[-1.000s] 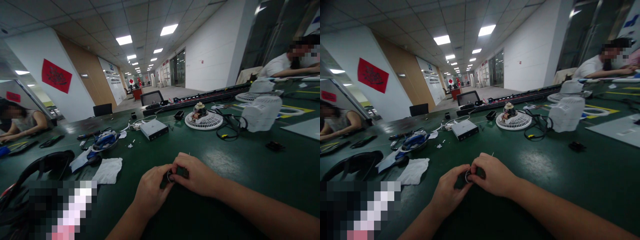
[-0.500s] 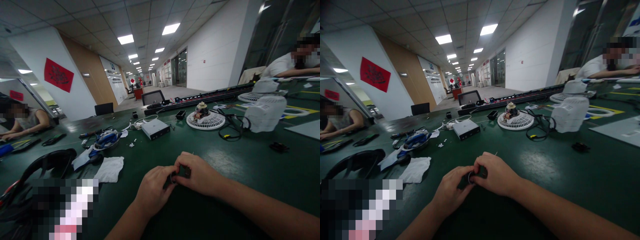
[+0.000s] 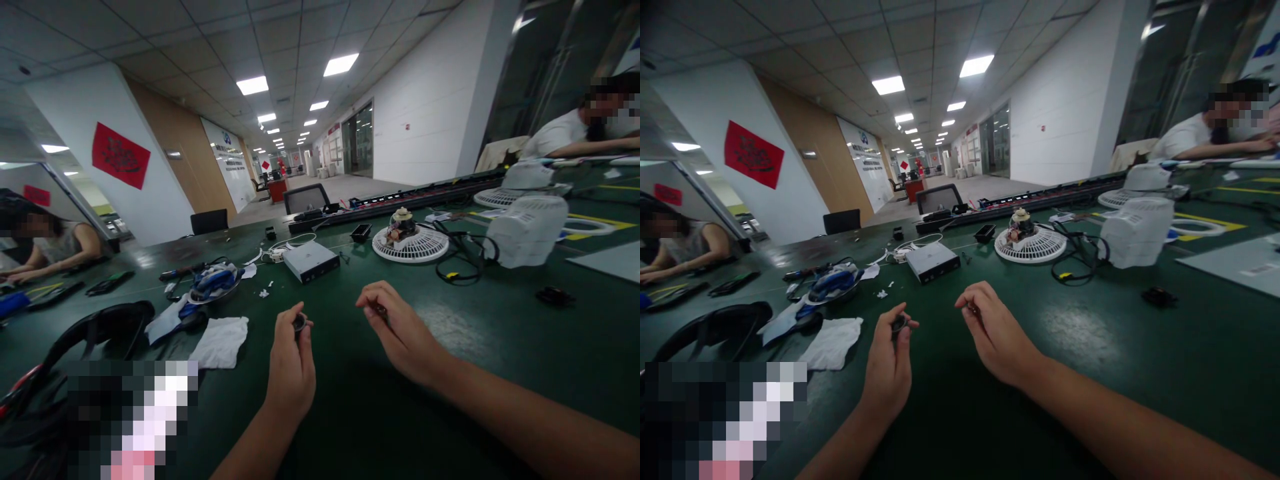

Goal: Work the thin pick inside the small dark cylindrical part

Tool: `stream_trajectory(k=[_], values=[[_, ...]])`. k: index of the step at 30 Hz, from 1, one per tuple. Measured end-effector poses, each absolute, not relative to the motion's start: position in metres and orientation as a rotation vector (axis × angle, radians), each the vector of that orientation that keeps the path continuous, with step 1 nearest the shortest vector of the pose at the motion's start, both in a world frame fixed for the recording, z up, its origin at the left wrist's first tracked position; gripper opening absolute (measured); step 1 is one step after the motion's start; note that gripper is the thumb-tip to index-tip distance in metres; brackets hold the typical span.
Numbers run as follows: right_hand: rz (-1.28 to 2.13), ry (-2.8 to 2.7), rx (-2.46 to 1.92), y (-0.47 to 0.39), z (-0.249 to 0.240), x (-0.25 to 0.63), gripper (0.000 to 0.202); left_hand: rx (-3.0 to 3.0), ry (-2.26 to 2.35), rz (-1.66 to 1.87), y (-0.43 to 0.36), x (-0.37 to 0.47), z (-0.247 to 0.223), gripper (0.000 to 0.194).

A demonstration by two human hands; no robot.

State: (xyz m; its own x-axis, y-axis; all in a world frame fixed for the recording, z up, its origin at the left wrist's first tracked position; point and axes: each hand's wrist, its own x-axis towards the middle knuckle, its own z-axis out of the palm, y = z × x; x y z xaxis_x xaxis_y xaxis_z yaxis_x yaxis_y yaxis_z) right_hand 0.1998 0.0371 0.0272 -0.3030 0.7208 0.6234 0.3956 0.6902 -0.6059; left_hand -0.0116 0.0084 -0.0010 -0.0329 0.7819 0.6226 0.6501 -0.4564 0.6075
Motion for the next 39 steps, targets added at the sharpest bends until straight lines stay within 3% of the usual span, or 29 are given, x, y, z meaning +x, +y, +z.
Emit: stream_trajectory(k=[5, 12, 17, 24, 39], values=[[0.416, -2.109, -0.701, 0.032, 0.029, 0.202, 0.013, 1.884, 1.595, 1.547, 0.01, -0.013, -0.004, 0.037], [0.436, -2.163, -0.747, 0.028, 0.031, 0.199, 0.014, 2.083, 1.576, 1.486, 0.013, -0.014, -0.002, 0.047], [0.47, -1.998, -0.676, 0.03, 0.028, 0.201, 0.013, 2.221, 1.546, 1.403, 0.015, -0.014, -0.001, 0.038], [1.038, -1.524, -0.505, 0.037, 0.019, 0.196, 0.027, 2.242, 1.569, 1.343, 0.013, -0.015, 0.003, 0.024], [0.996, -1.579, -0.603, 0.034, 0.018, 0.197, 0.027, 2.209, 1.585, 1.265, 0.008, -0.014, 0.006, 0.021]])
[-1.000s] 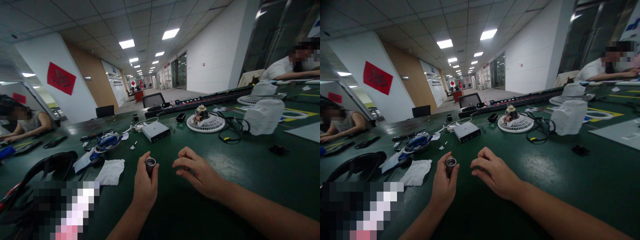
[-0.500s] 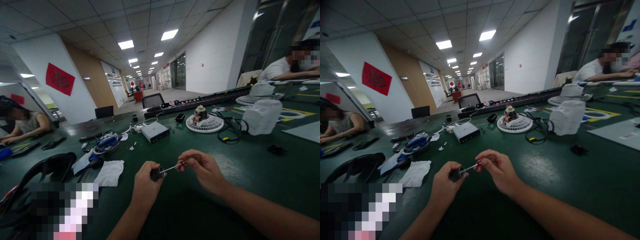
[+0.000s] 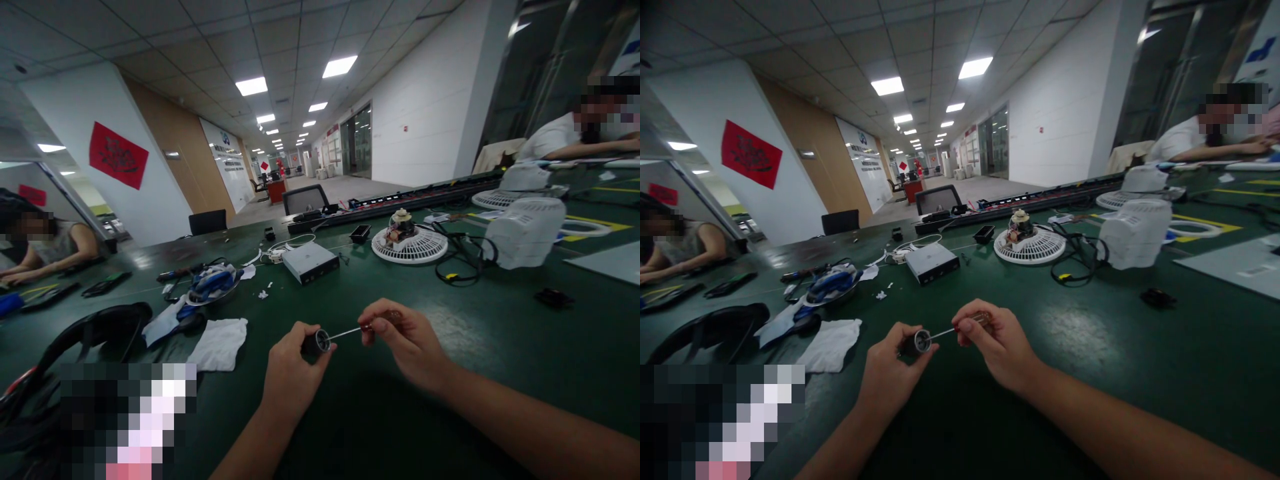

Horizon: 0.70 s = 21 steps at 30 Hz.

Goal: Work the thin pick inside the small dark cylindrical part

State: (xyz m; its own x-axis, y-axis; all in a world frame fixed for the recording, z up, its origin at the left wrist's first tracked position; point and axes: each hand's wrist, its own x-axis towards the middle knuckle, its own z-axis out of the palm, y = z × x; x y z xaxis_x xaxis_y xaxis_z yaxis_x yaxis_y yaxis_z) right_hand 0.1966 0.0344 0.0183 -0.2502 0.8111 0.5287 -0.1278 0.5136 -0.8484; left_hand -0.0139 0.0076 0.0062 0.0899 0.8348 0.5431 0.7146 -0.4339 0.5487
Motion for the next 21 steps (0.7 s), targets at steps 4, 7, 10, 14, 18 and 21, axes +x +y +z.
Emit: stream_trajectory(k=[4, 7, 10, 14, 18, 21], values=[[1.046, -1.631, -0.574, 0.0345, 0.0149, 0.1959, 0.025, 2.221, 1.589, 1.25, 0.0081, -0.0141, 0.0054, 0.019], [1.033, -1.663, -0.593, 0.0346, 0.013, 0.1964, 0.02, 2.209, 1.597, 1.262, 0.0092, -0.0148, 0.0048, 0.02], [0.997, -1.702, -0.633, 0.0346, 0.0136, 0.1978, 0.018, 2.198, 1.629, 1.252, 0.0099, -0.0158, 0.0037, 0.02], [0.95, -1.721, -0.661, 0.0349, 0.0172, 0.1991, 0.021, 2.188, 1.66, 1.252, 0.0094, -0.0165, 0.0019, 0.02], [0.973, -1.72, -0.604, 0.0357, 0.0174, 0.1993, 0.022, 2.209, 1.629, 1.227, 0.0086, -0.0153, 0.0018, 0.019], [0.975, -1.705, -0.605, 0.0358, 0.0158, 0.1992, 0.019, 2.221, 1.609, 1.229, 0.0085, -0.0145, 0.0019, 0.019]])
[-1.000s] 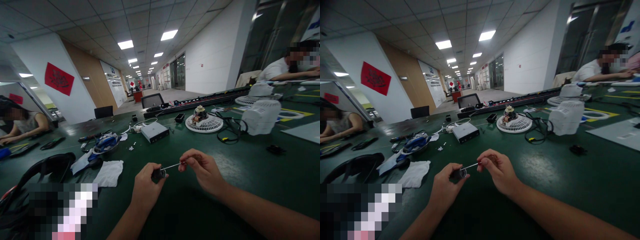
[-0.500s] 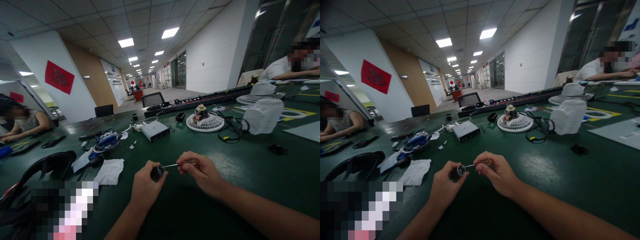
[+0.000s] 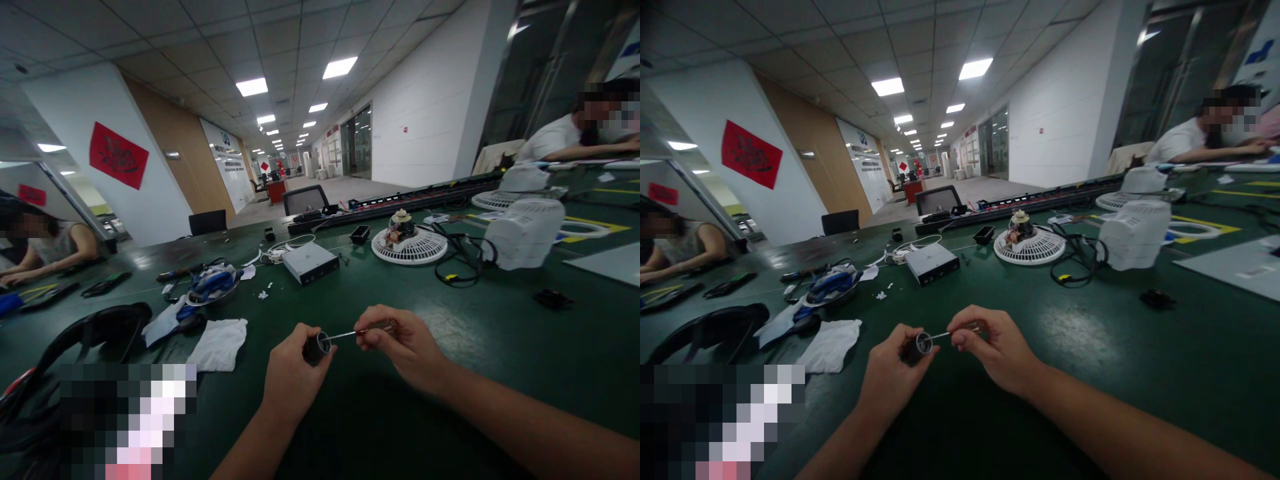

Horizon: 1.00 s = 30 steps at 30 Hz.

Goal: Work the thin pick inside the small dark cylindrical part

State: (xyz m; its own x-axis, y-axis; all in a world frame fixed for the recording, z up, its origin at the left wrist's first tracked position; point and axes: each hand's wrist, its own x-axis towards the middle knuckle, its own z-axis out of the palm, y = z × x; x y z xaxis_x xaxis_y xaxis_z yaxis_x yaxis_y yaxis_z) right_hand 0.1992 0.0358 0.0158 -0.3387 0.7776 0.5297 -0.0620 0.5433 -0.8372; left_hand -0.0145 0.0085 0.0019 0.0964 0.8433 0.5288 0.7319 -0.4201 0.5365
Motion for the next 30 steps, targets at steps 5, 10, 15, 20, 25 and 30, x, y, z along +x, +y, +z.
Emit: stream_trajectory(k=[5, 10, 15, 20, 25, 30], values=[[0.882, -1.724, -0.694, 0.0349, 0.0192, 0.2, 0.02, 2.221, 1.6, 1.217, 0.0076, -0.0153, 0.0008, 0.019], [0.948, -1.713, -0.652, 0.0347, 0.0226, 0.2006, 0.025, 2.263, 1.57, 1.174, 0.0061, -0.0146, 0.003, 0.017], [0.886, -1.742, -0.697, 0.036, 0.0237, 0.2014, 0.018, 2.305, 1.574, 1.165, 0.0068, -0.0147, 0.005, 0.015], [0.897, -1.758, -0.704, 0.0359, 0.0236, 0.2013, 0.021, 2.345, 1.565, 1.118, 0.0073, -0.0153, 0.004, 0.015], [0.925, -1.693, -0.69, 0.0367, 0.0206, 0.2002, 0.021, 2.352, 1.59, 1.133, 0.0069, -0.0155, 0.0045, 0.013], [0.831, -1.713, -0.684, 0.0363, 0.0233, 0.2018, 0.017, 2.365, 1.587, 1.096, 0.0068, -0.0142, 0.006, 0.014]])
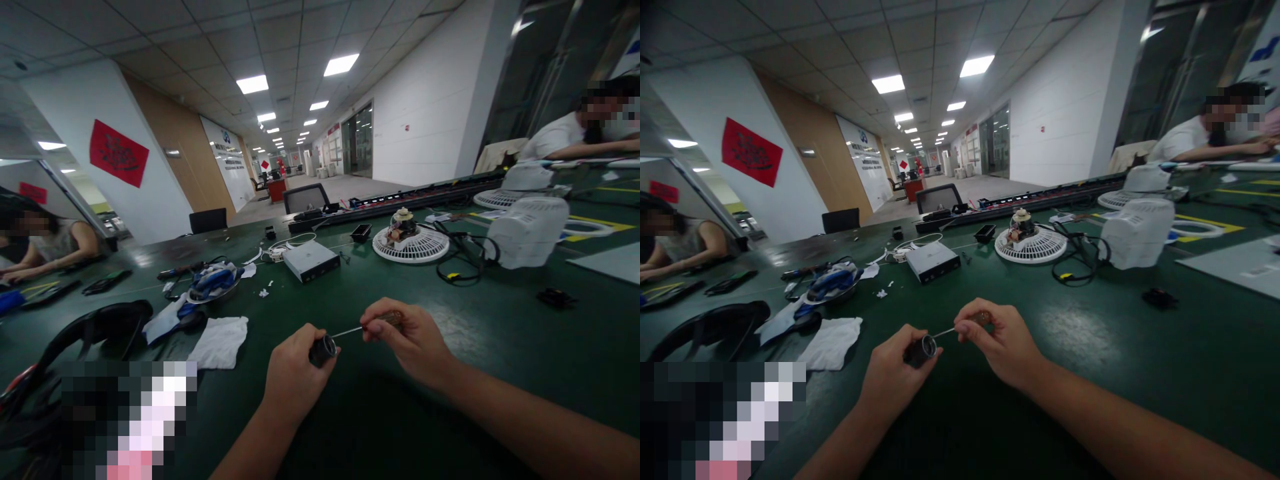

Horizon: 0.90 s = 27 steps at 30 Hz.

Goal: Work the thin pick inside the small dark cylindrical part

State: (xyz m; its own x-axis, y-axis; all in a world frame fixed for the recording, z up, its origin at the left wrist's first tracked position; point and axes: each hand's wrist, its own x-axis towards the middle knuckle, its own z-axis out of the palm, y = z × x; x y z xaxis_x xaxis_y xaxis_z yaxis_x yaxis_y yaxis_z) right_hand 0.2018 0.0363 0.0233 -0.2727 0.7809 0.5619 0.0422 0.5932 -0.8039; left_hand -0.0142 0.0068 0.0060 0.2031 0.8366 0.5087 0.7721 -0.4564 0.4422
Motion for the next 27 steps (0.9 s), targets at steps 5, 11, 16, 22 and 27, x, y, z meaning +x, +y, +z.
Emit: stream_trajectory(k=[5, 11, 16, 22, 27], values=[[0.883, -1.781, -0.626, 0.0366, 0.0212, 0.2035, 0.021, 2.367, 1.606, 1.045, 0.0059, -0.0134, 0.0056, 0.013], [0.894, -1.745, -0.683, 0.0383, 0.0193, 0.2042, 0.021, 2.361, 1.603, 1.034, 0.005, -0.0127, 0.0053, 0.014], [1.039, -1.713, -0.623, 0.0399, 0.0181, 0.2029, 0.027, 2.379, 1.601, 1.017, 0.0047, -0.0108, 0.0064, 0.015], [1.073, -1.625, -0.618, 0.0391, 0.0179, 0.1979, 0.027, 2.37, 1.587, 1.007, 0.0055, -0.0123, 0.004, 0.015], [0.963, -1.679, -0.705, 0.0388, 0.0189, 0.2008, 0.027, 2.396, 1.585, 1.039, 0.0057, -0.0128, 0.0041, 0.016]])
